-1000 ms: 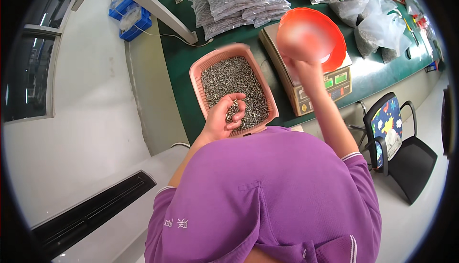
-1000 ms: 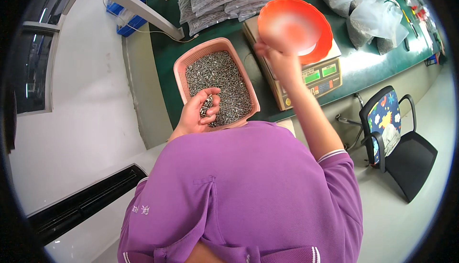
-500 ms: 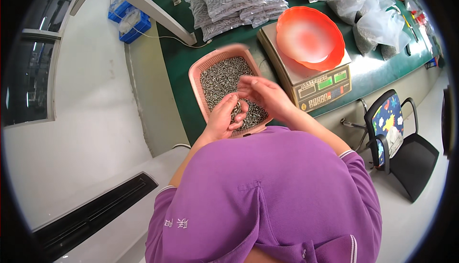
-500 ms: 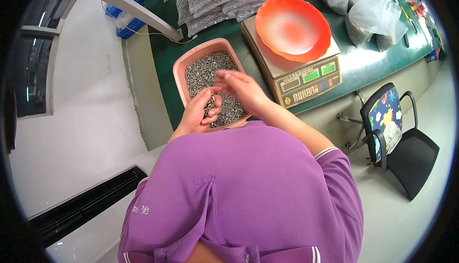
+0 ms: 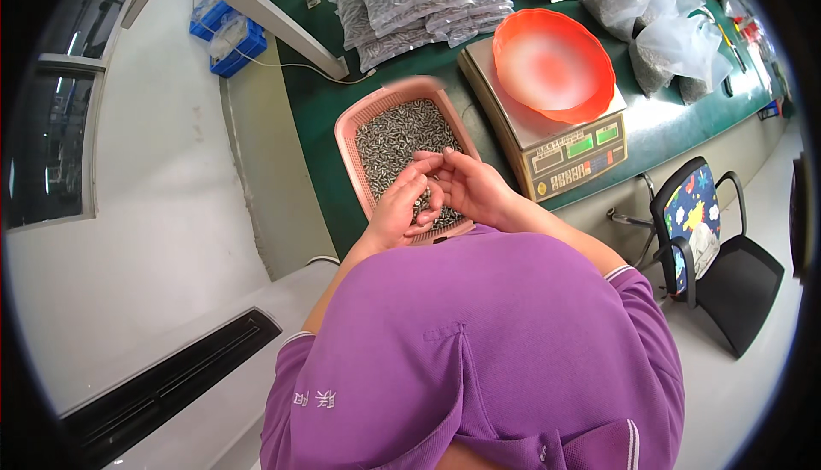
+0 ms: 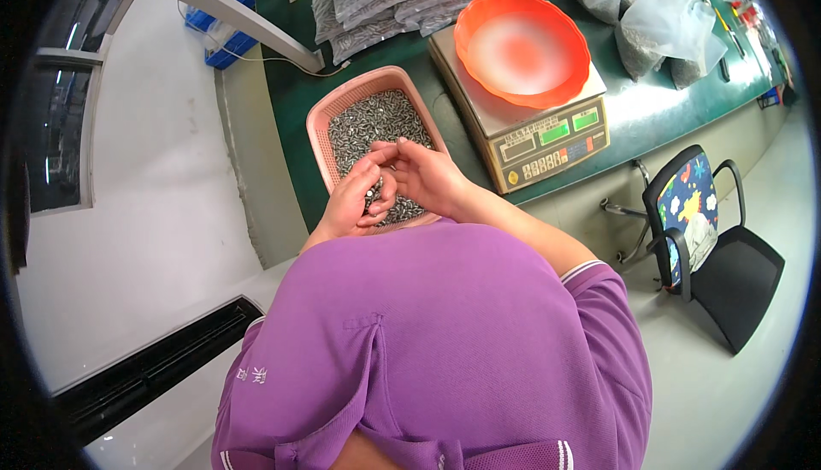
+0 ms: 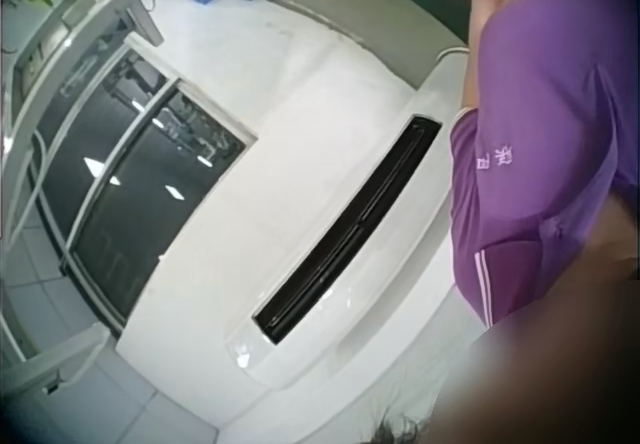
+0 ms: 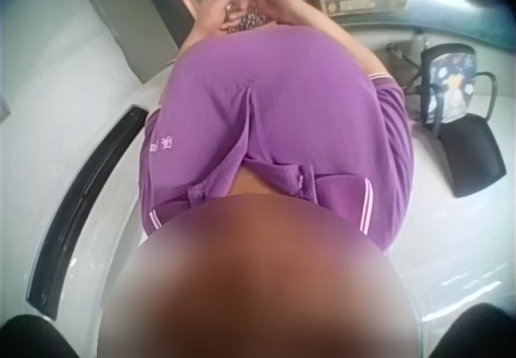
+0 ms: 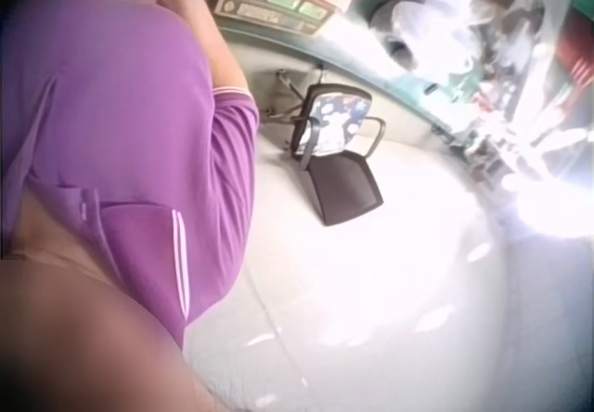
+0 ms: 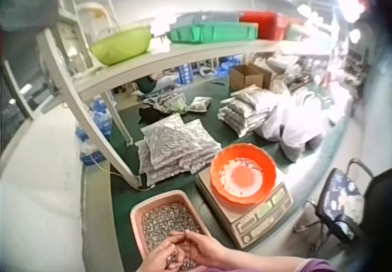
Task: Weighing and sorting small metal hardware components using a digital scale and a tray on an industrial workbench.
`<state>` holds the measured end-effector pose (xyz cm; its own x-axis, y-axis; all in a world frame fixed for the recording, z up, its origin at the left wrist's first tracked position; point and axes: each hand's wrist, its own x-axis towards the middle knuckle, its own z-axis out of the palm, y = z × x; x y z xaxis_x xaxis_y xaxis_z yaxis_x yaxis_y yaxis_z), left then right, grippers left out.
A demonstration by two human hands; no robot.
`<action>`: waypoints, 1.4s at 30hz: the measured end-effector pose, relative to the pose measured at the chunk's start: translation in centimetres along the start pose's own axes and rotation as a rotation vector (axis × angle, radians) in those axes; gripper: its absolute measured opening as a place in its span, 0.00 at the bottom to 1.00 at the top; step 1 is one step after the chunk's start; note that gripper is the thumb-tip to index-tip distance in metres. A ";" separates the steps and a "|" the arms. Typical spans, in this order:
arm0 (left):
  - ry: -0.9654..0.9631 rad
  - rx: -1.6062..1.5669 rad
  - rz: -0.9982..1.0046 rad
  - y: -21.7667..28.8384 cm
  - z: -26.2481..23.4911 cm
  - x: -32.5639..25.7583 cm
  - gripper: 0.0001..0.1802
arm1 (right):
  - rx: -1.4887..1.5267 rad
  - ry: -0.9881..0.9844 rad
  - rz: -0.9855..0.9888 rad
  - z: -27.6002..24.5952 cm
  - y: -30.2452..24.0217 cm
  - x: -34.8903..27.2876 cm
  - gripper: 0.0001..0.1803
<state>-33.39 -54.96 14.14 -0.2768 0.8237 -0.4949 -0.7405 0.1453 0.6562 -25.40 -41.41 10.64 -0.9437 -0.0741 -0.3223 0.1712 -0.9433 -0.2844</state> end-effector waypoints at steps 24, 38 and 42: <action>0.183 -0.581 -0.123 -0.5 -3.0 1.1 0.10 | -1.856 0.625 -1.165 -0.3 -11.1 -2.1 0.14; 0.114 0.092 0.064 0.0 0.2 0.0 0.16 | -0.101 -0.030 -0.012 -0.2 0.2 0.9 0.24; 0.129 0.120 0.081 0.0 0.3 0.0 0.20 | -0.053 -0.043 -0.026 -0.3 0.3 0.7 0.24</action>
<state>-33.23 -54.83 14.32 -0.4150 0.7592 -0.5015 -0.6365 0.1516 0.7562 -25.91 -41.62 10.06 -0.9590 -0.0645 -0.2758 0.1600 -0.9269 -0.3396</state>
